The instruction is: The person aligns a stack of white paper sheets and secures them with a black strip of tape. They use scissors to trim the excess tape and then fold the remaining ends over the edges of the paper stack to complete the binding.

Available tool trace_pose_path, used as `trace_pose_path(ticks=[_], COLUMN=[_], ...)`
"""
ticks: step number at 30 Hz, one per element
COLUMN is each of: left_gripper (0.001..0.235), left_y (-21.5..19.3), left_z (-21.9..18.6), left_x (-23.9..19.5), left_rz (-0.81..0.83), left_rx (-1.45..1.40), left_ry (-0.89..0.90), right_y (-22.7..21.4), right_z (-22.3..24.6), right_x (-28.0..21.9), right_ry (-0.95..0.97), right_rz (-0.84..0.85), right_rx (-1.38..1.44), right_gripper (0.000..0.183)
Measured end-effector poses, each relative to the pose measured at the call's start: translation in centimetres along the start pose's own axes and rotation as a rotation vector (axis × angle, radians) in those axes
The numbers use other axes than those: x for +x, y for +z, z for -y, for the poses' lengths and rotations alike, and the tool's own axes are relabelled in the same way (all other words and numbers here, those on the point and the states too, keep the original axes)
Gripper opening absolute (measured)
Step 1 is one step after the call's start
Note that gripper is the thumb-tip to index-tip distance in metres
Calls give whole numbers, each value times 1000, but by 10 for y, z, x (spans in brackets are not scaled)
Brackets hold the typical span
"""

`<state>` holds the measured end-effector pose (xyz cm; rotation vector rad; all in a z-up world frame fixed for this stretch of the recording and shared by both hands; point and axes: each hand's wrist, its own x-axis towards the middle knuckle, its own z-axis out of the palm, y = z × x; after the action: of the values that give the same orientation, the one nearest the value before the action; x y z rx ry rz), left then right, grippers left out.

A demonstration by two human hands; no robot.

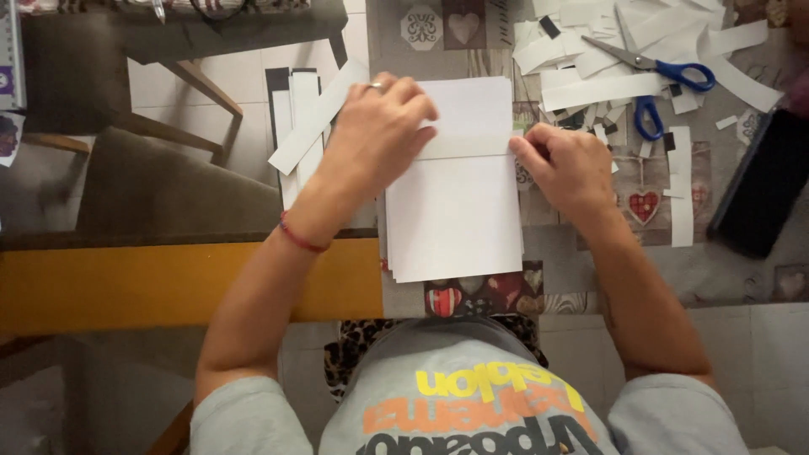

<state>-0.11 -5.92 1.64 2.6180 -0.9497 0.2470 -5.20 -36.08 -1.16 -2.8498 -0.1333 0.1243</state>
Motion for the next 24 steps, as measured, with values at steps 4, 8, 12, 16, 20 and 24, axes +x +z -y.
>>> trace_pose_path(ticks=[4, 8, 12, 16, 20, 24], left_gripper=[22, 16, 8, 14, 14, 22], left_y=[17, 58, 69, 67, 48, 38], left_z=[-30, -31, -31, -33, -41, -46], left_x=[48, 85, 95, 98, 102, 104], left_rz=[94, 104, 164, 220, 295, 320], left_rx=[-71, -68, -236, -316, -396, -492], left_ry=[76, 131, 34, -18, -54, -112], right_y=[0, 2, -9, -10, -22, -28], right_z=[0, -3, 3, 2, 6, 3], right_x=[-1, 0, -3, -3, -6, -7], right_ry=[-35, -60, -70, -75, -62, -96], right_rz=[-60, -125, -116, -127, -132, -215], right_rx=[-6, -2, 151, 214, 249, 312], right_gripper=[40, 36, 33, 35, 35, 28])
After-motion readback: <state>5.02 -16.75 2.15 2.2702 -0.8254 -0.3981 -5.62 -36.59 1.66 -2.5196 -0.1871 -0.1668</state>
